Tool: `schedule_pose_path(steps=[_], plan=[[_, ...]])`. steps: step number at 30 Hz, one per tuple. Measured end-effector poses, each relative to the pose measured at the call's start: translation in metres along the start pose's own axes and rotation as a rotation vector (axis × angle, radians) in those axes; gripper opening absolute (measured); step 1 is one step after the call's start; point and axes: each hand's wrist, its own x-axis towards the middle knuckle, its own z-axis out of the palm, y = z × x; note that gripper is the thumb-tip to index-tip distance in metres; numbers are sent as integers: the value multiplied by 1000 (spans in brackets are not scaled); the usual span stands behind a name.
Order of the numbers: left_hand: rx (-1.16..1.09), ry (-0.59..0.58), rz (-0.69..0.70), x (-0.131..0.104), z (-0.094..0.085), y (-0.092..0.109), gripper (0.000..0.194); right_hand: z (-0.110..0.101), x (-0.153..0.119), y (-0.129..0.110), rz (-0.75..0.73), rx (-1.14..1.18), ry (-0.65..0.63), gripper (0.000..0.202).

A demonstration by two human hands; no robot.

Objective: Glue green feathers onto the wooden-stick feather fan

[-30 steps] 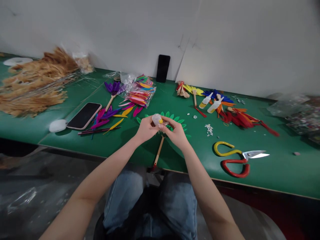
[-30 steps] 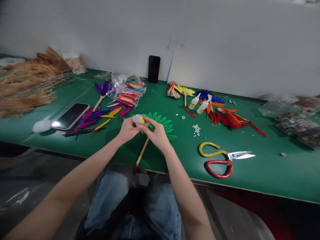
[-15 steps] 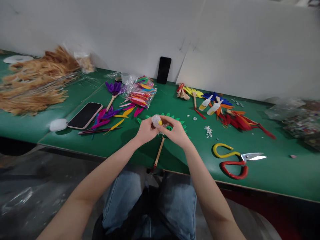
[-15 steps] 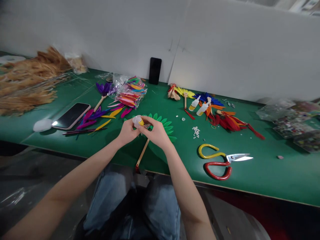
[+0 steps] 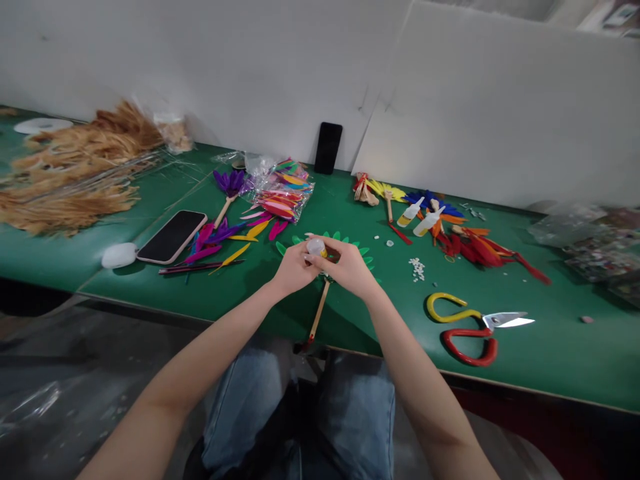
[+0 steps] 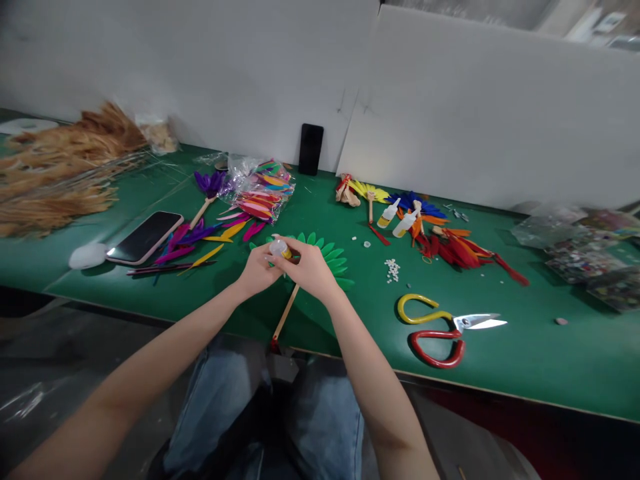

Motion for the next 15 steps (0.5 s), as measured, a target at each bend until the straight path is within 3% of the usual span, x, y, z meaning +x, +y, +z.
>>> schedule_pose_path(steps=[15], plan=[[-36, 6, -11, 0, 4, -1, 7, -2, -4, -1, -5, -52, 43, 34]])
